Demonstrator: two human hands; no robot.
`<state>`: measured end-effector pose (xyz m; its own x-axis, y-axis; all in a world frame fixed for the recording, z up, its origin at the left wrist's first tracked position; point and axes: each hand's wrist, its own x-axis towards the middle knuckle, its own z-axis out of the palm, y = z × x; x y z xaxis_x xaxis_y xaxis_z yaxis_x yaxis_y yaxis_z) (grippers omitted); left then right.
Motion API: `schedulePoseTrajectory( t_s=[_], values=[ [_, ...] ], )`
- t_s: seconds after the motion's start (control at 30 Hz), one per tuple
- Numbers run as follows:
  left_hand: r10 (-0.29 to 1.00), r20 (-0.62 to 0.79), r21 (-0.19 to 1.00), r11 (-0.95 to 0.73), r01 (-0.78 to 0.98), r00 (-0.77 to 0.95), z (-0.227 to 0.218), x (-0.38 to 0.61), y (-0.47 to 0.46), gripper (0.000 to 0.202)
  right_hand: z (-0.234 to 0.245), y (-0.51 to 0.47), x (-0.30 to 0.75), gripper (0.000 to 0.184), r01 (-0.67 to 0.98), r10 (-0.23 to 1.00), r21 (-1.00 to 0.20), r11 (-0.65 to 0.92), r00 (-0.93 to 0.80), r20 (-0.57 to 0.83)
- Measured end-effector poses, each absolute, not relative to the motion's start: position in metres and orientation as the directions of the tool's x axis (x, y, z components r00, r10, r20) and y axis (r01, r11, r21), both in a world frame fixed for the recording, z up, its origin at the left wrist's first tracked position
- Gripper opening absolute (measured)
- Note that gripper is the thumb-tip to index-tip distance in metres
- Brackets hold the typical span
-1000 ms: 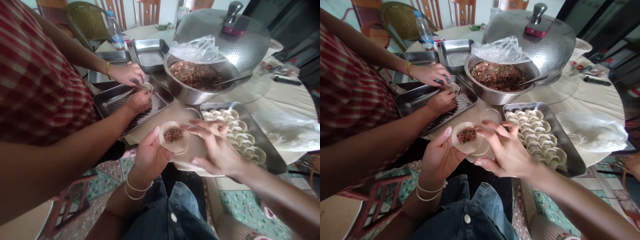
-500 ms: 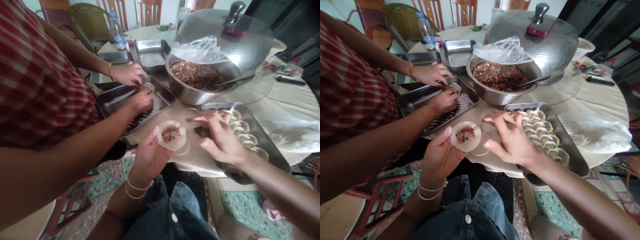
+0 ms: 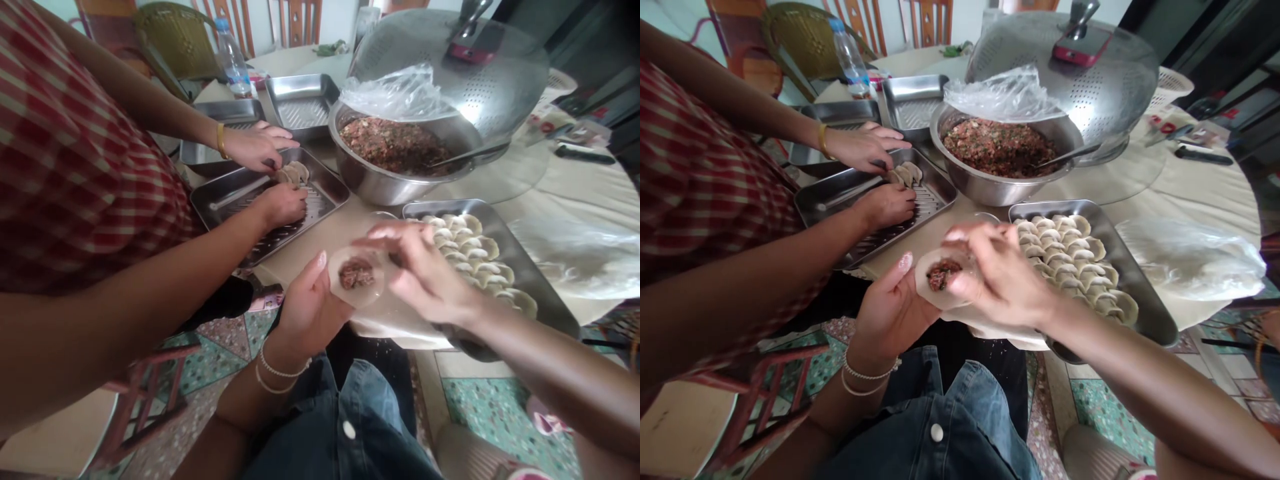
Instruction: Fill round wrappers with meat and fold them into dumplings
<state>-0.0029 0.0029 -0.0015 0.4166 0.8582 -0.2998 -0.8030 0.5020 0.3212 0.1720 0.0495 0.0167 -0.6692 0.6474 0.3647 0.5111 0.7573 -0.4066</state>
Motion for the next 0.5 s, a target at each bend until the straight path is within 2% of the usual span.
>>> schedulePoseTrajectory(
  t_s=[0.1, 0.17, 0.23, 0.4, 0.5],
  values=[
    [0.889, -0.325, 0.360, 0.433, -0.826, 0.323, 0.000, -0.010, 0.004, 0.058, 0.007, 0.068, 0.180, 0.061, 0.735, 0.779, -0.265, 0.624, -0.557, 0.289],
    [0.896, -0.339, 0.375, 0.407, -0.833, 0.285, 0.001, -0.013, 0.004, 0.060, 0.000, 0.077, 0.184, 0.070, 0.782, 0.800, -0.174, 0.598, -0.572, 0.178],
    [0.896, -0.341, 0.376, 0.407, -0.832, 0.284, 0.003, -0.014, 0.003, 0.060, -0.003, 0.078, 0.185, 0.074, 0.770, 0.784, -0.151, 0.621, -0.604, 0.143],
    [0.891, -0.300, 0.370, 0.438, -0.819, 0.341, 0.004, -0.007, 0.001, 0.060, 0.016, 0.050, 0.170, 0.063, 0.637, 0.659, -0.212, 0.741, -0.631, 0.408],
    [0.873, -0.267, 0.321, 0.479, -0.817, 0.407, 0.004, -0.002, -0.001, 0.059, 0.023, 0.029, 0.158, 0.065, 0.515, 0.553, -0.209, 0.831, -0.728, 0.406]
  ],
)
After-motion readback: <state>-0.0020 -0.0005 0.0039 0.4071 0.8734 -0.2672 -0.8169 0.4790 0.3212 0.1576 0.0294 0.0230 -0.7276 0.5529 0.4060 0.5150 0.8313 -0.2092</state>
